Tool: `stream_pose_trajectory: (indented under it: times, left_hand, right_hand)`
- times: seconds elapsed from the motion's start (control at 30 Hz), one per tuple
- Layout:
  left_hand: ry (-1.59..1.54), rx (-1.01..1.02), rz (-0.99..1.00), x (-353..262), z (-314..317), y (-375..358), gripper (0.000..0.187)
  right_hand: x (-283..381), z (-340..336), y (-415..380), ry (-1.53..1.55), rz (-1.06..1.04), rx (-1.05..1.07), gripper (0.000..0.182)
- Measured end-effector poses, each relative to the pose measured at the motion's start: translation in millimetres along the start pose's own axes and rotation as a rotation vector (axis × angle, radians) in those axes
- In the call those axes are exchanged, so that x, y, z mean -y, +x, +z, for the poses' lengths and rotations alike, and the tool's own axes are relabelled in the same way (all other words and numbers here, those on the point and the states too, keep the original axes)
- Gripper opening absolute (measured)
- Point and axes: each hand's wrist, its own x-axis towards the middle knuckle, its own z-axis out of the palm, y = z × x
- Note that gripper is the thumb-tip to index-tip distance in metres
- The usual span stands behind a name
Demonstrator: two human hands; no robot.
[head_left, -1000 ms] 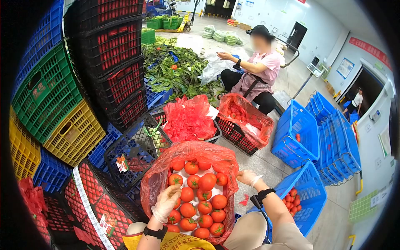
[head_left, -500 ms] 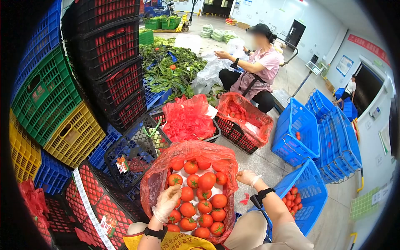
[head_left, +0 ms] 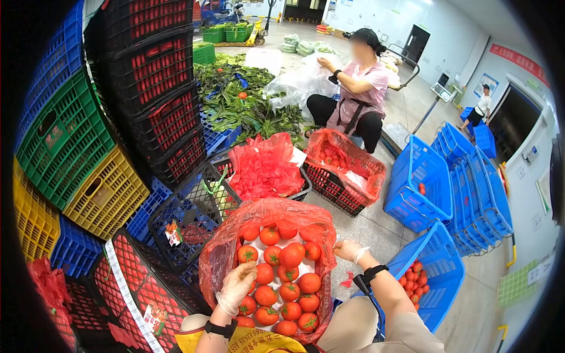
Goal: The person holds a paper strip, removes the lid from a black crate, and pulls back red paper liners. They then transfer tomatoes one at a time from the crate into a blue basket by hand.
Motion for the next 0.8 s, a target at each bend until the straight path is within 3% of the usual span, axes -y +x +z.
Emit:
stream_pose_trajectory:
  times: [0.8]
  left_hand:
    - [0.013,-0.011,-0.003,3.4,0.7,-0.2,0.032]
  right_hand:
    - [-7.0,8.1,2.3,0.023,-0.012,-0.007,0.032]
